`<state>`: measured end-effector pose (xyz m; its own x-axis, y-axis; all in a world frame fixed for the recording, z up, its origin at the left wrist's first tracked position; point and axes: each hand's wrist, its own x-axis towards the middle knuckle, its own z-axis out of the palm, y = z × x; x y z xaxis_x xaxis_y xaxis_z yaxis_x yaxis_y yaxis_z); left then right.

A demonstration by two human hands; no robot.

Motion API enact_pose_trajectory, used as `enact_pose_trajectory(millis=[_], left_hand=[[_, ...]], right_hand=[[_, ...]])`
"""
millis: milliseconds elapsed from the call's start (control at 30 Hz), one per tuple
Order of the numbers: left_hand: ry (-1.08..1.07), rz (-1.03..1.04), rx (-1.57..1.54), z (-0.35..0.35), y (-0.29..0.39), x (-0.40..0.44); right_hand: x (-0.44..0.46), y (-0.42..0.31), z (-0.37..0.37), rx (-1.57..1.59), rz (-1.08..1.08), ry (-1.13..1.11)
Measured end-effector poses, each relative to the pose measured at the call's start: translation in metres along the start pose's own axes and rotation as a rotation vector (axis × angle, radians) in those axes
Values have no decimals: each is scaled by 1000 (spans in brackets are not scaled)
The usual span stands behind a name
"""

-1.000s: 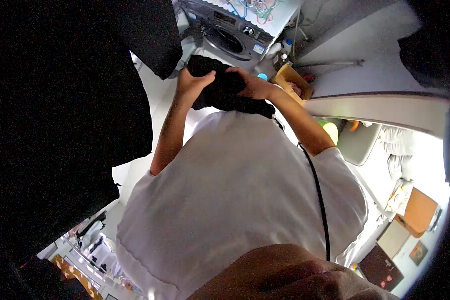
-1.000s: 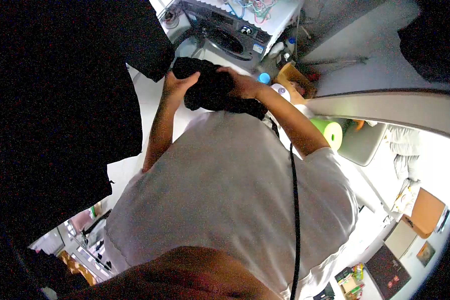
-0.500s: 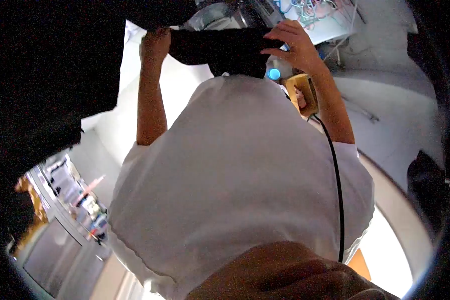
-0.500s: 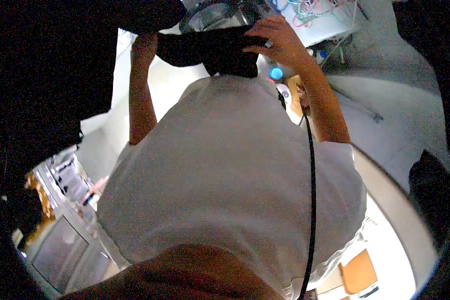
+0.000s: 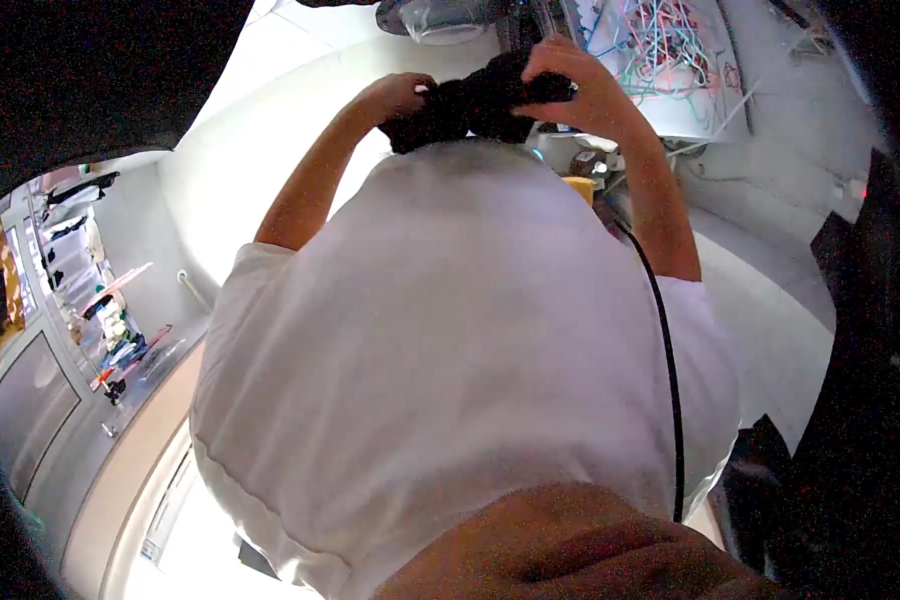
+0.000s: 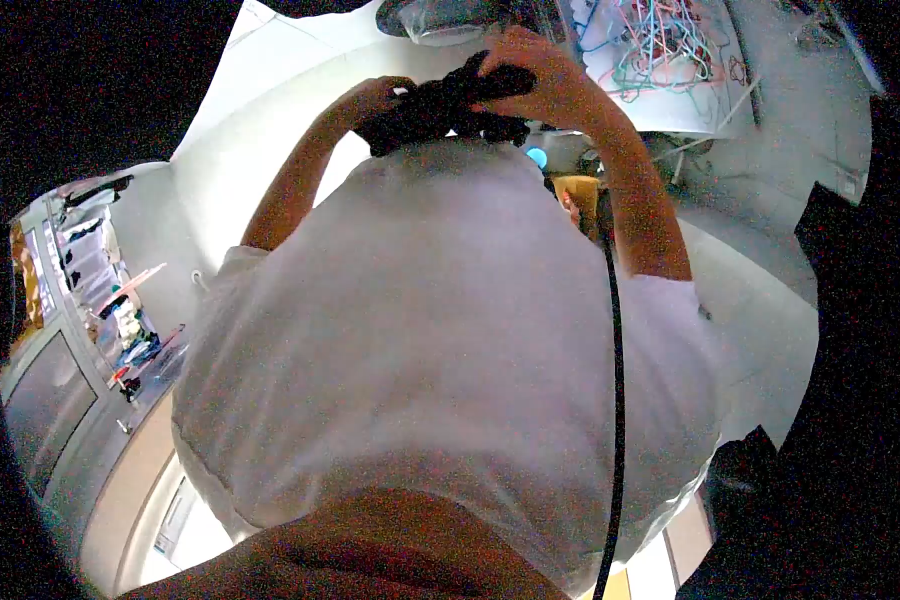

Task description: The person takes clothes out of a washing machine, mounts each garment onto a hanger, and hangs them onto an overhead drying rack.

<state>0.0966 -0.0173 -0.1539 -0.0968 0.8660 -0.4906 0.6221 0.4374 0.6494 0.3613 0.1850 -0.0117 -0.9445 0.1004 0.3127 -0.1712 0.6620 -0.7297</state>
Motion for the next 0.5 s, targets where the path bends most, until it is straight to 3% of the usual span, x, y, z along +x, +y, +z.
enact_pose_trajectory(millis=[33, 67, 100, 133, 200, 233, 267, 300, 367, 400, 433, 500], left_hand=[[189, -109, -61, 5, 0, -2], [384, -2, 89, 5, -29, 9], [283, -270, -179, -35, 39, -32], [498, -1, 207, -34, 28, -33], [653, 247, 410, -38, 41, -39], [600, 216, 229, -38, 75, -49], [473, 89, -449, -17, 88, -49], [448, 104, -601, 8, 82, -38], [210, -101, -617, 21, 91, -33], [160, -154, -609, 22, 107, -34], [110, -206, -600, 21, 119, -34], [134, -145, -538, 19, 125, -32]], right_hand=[[-8, 10, -17, -46, 50, -76], [-19, 23, -33, -92, 104, -150], [-41, 54, -33, -130, 140, 38], [-54, 69, -35, -27, 197, 76], [-70, 95, -26, 131, 324, 130], [-76, 105, -17, 187, 394, 148], [-75, 115, -14, 197, 407, 190], [-72, 130, -13, 197, 408, 187], [-65, 169, -8, 226, 728, 463], [-74, 210, -8, -30, 829, 493], [-75, 231, -8, -30, 830, 495], [-83, 259, -7, -836, 939, 478]])
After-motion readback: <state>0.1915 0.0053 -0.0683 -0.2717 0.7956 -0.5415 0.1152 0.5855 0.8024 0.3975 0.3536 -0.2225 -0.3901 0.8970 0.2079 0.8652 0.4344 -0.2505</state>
